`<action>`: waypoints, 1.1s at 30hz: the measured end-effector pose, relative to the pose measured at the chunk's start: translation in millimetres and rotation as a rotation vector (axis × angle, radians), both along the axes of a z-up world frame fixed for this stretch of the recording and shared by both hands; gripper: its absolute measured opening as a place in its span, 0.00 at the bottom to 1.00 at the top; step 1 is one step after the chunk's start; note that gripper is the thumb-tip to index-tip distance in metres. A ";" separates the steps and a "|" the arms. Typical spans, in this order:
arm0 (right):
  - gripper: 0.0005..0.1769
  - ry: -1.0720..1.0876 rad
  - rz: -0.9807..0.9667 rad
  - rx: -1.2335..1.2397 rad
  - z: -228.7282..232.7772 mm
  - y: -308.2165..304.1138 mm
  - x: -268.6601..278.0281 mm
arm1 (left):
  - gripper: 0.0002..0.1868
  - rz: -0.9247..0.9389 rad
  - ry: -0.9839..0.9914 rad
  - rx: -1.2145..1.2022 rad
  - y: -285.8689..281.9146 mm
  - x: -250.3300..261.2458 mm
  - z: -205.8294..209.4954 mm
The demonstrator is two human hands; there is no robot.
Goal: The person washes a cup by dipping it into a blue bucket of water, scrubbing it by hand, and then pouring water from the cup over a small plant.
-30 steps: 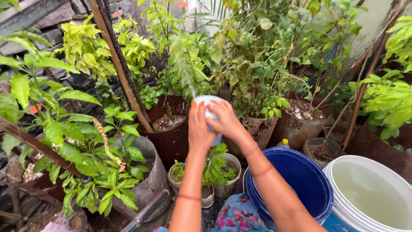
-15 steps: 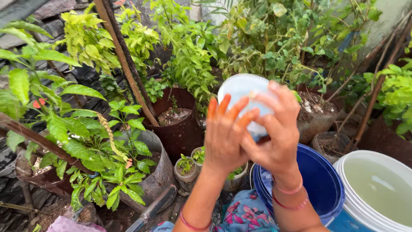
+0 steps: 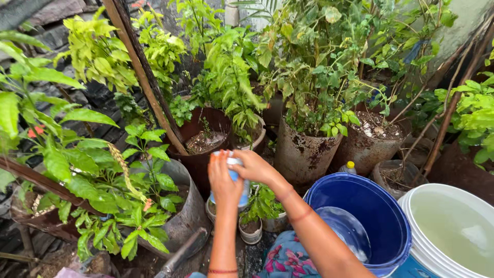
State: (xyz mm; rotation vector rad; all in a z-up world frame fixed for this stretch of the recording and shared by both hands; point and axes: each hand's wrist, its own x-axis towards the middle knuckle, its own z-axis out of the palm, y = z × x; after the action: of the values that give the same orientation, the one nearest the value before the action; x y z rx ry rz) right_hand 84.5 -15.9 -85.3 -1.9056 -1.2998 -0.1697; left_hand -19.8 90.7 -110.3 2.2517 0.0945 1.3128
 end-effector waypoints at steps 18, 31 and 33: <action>0.21 0.044 -0.743 -0.295 -123.1 -304.5 -2.6 | 0.43 -0.606 0.399 -0.029 -264.1 58.2 -141.3; 0.22 0.515 -0.349 -1.195 -301.9 -299.7 13.2 | 0.53 -0.549 1.642 0.515 -308.6 68.1 -297.8; 0.19 0.529 -0.352 -1.224 -310.6 -292.6 10.8 | 0.54 -0.562 1.663 0.556 -312.8 68.3 -301.3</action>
State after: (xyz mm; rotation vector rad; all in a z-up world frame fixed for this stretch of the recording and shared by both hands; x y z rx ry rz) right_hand 95.4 -308.5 -395.9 -2.8572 -0.6729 1.1237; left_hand 48.6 -222.2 -411.7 2.8135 -0.3294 -1.0957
